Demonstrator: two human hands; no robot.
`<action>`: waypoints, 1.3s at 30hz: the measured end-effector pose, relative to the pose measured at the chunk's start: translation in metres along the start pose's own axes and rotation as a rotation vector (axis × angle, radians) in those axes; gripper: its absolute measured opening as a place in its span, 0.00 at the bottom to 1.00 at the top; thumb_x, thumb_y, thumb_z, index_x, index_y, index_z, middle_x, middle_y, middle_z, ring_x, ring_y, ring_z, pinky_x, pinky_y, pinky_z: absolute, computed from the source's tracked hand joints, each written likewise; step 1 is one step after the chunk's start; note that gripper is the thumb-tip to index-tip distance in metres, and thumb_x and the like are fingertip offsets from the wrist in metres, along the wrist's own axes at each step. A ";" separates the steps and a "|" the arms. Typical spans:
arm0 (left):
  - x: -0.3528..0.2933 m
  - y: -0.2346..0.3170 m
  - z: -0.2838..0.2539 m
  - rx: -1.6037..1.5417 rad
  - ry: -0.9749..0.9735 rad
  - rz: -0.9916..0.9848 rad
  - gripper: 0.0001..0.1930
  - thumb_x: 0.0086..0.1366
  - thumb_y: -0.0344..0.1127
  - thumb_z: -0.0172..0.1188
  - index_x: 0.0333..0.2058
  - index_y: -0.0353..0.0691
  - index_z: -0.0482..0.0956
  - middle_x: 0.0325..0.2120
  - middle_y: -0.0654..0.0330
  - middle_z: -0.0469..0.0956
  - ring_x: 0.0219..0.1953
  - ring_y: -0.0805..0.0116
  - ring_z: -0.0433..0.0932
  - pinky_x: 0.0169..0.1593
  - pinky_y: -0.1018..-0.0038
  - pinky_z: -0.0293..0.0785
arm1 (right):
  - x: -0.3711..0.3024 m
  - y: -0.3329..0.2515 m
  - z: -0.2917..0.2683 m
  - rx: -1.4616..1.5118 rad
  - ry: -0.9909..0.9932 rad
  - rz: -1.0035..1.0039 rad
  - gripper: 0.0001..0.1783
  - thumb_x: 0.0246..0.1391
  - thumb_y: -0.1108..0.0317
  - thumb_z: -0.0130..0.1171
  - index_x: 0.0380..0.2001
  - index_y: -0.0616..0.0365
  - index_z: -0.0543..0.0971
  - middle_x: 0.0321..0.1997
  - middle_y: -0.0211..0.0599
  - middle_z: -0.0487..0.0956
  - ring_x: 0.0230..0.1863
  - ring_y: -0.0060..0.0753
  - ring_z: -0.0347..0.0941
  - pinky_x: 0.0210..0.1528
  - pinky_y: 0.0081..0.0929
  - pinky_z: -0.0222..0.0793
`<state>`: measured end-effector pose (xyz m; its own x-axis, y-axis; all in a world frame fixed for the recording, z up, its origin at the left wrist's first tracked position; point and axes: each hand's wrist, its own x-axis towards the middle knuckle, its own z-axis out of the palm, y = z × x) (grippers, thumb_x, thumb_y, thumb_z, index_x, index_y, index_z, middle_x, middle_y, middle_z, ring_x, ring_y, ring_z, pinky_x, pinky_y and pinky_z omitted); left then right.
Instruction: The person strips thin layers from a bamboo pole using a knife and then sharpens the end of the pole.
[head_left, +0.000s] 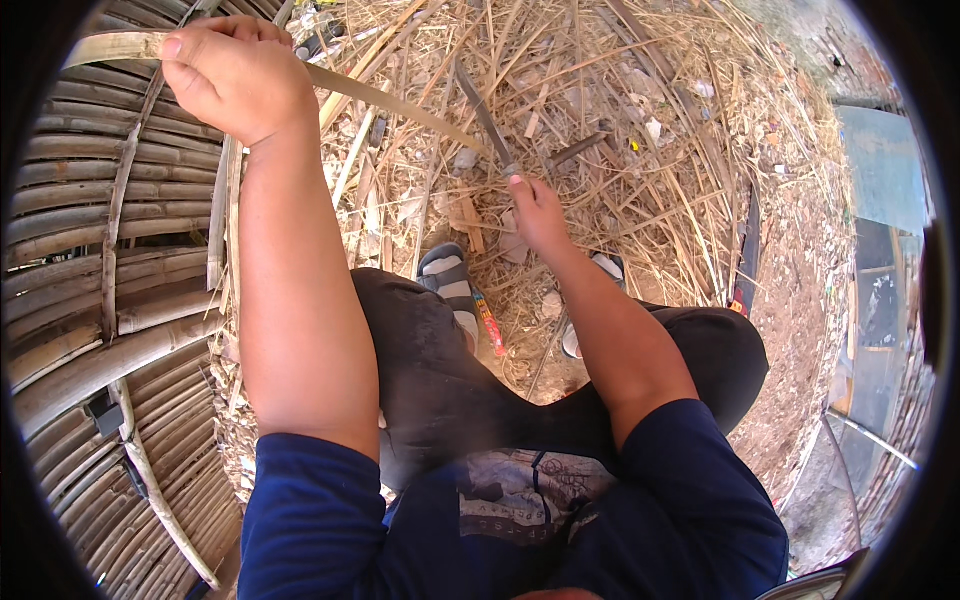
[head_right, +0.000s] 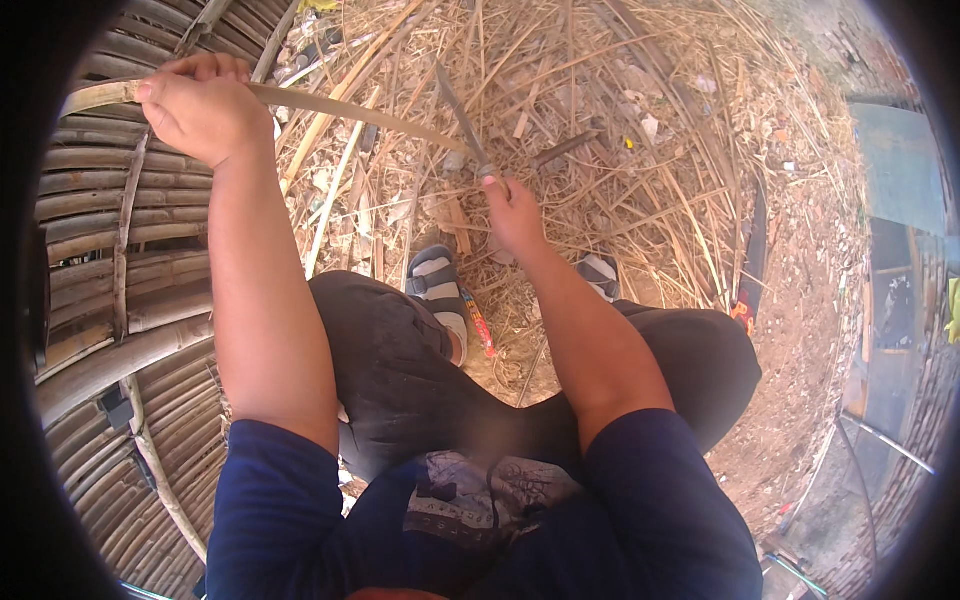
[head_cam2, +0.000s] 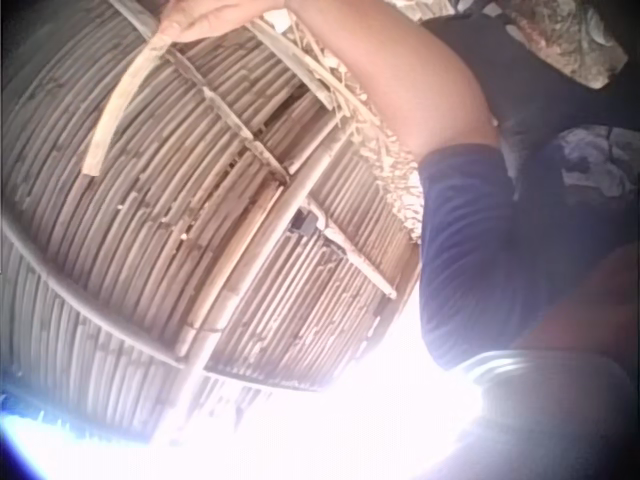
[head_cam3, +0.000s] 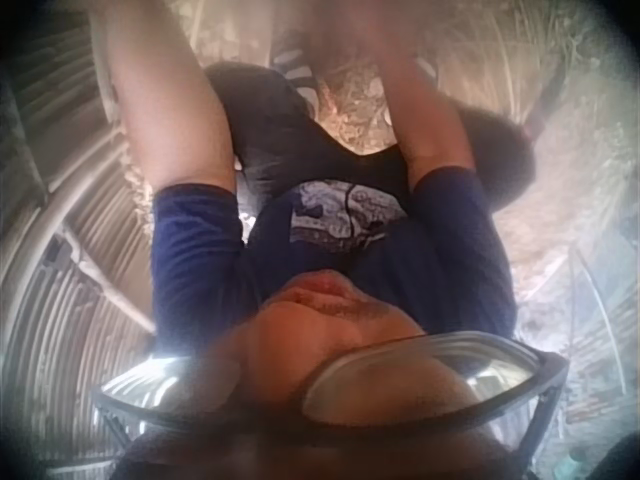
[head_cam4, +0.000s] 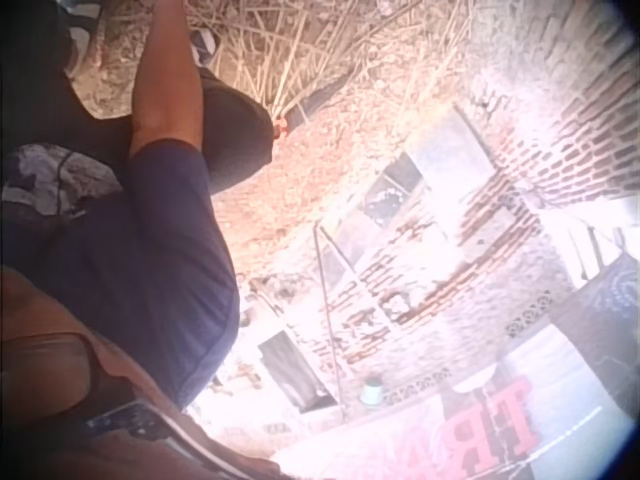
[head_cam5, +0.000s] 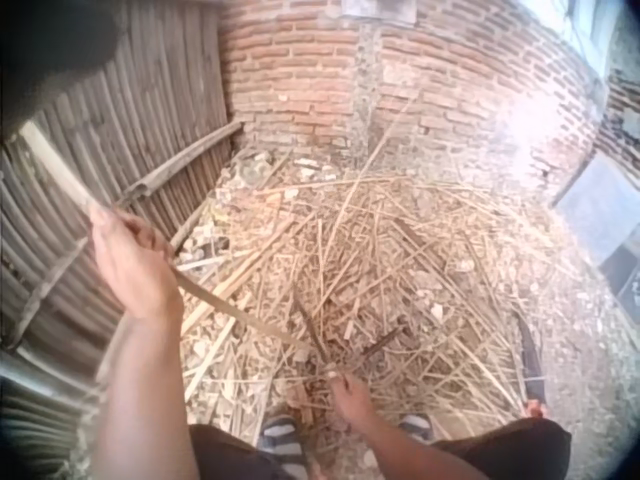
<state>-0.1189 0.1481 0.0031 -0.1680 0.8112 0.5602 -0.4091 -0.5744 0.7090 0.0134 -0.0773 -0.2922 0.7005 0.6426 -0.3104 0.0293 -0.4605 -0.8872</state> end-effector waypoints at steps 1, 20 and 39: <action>0.000 0.004 0.001 0.009 0.007 -0.007 0.21 0.77 0.50 0.38 0.31 0.38 0.61 0.20 0.59 0.63 0.20 0.69 0.61 0.24 0.71 0.62 | -0.001 -0.003 0.000 -0.011 -0.005 0.004 0.29 0.65 0.44 0.53 0.39 0.67 0.77 0.29 0.49 0.77 0.35 0.48 0.77 0.43 0.42 0.70; 0.010 0.003 -0.008 0.110 -0.028 0.010 0.24 0.76 0.52 0.39 0.30 0.36 0.62 0.17 0.59 0.65 0.17 0.70 0.62 0.20 0.73 0.62 | -0.034 -0.020 -0.011 -0.312 -0.057 -0.078 0.35 0.62 0.39 0.52 0.47 0.67 0.78 0.38 0.62 0.81 0.44 0.62 0.79 0.49 0.48 0.72; 0.029 0.024 -0.015 0.116 0.278 -0.069 0.21 0.79 0.45 0.34 0.28 0.38 0.60 0.17 0.61 0.60 0.17 0.69 0.56 0.21 0.71 0.60 | -0.034 0.005 -0.038 0.615 -0.335 0.647 0.22 0.67 0.43 0.52 0.36 0.53 0.73 0.16 0.24 0.66 0.14 0.22 0.57 0.21 0.28 0.61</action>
<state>-0.1473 0.1596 0.0295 -0.3889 0.8385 0.3817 -0.3260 -0.5128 0.7942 0.0164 -0.1249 -0.2733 0.2056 0.5623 -0.8009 -0.7392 -0.4471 -0.5037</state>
